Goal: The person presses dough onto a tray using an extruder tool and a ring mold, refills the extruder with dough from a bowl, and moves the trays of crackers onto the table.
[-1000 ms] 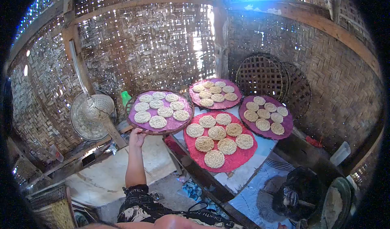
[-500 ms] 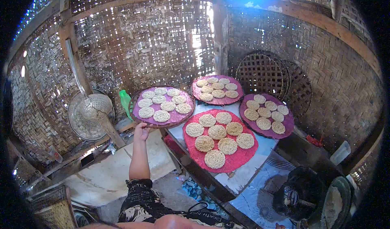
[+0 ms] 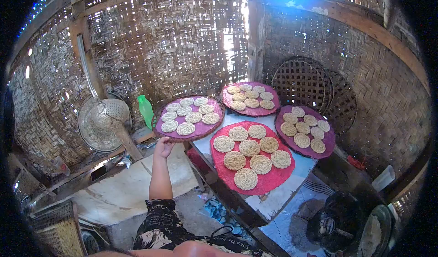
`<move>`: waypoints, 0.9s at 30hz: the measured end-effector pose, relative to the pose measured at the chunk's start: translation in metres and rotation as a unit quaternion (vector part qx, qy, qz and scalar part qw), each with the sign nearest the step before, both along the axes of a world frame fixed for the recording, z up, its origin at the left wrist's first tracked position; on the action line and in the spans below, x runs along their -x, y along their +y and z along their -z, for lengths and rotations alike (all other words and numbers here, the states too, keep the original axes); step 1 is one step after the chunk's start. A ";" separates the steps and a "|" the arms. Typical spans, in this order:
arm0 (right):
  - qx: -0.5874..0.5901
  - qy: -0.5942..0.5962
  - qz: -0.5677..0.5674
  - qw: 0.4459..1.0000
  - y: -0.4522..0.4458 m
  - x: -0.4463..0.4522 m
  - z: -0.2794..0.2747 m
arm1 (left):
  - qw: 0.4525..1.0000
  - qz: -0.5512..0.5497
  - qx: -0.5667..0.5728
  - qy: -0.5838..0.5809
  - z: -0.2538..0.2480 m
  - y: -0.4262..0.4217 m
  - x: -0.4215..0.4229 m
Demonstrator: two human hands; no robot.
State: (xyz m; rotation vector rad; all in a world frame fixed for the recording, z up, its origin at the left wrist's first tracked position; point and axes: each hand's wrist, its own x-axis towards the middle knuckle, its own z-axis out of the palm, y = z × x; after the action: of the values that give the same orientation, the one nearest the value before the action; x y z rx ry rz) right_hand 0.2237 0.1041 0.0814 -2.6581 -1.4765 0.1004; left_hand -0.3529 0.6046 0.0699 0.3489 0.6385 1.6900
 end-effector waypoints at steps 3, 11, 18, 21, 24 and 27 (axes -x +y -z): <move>0.006 -0.003 0.012 1.000 -0.003 -0.003 0.009 | 0.999 0.024 -0.014 0.020 0.022 0.014 0.015; -0.007 0.000 -0.016 1.000 -0.011 -0.013 0.025 | 0.999 0.012 -0.003 -0.030 0.005 0.007 0.002; 0.042 -0.010 0.011 0.999 -0.016 -0.014 0.030 | 0.996 -0.045 -0.078 0.010 0.008 0.005 -0.008; 0.030 -0.009 -0.016 0.999 -0.018 -0.013 0.027 | 0.996 -0.030 -0.088 -0.005 0.014 0.016 0.003; -0.048 -0.207 -0.117 0.970 -0.019 -0.022 0.040 | 0.997 -0.037 -0.062 -0.008 0.011 0.017 0.006; -0.101 -0.383 -0.186 0.899 -0.020 -0.035 0.061 | 0.997 -0.059 -0.053 -0.002 0.007 0.018 0.006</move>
State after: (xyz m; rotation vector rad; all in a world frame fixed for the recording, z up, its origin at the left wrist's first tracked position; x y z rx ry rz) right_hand 0.2589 0.0839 0.0205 -2.2924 -2.0272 -1.1234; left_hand -0.3594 0.6229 0.0625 0.3897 0.5782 1.8411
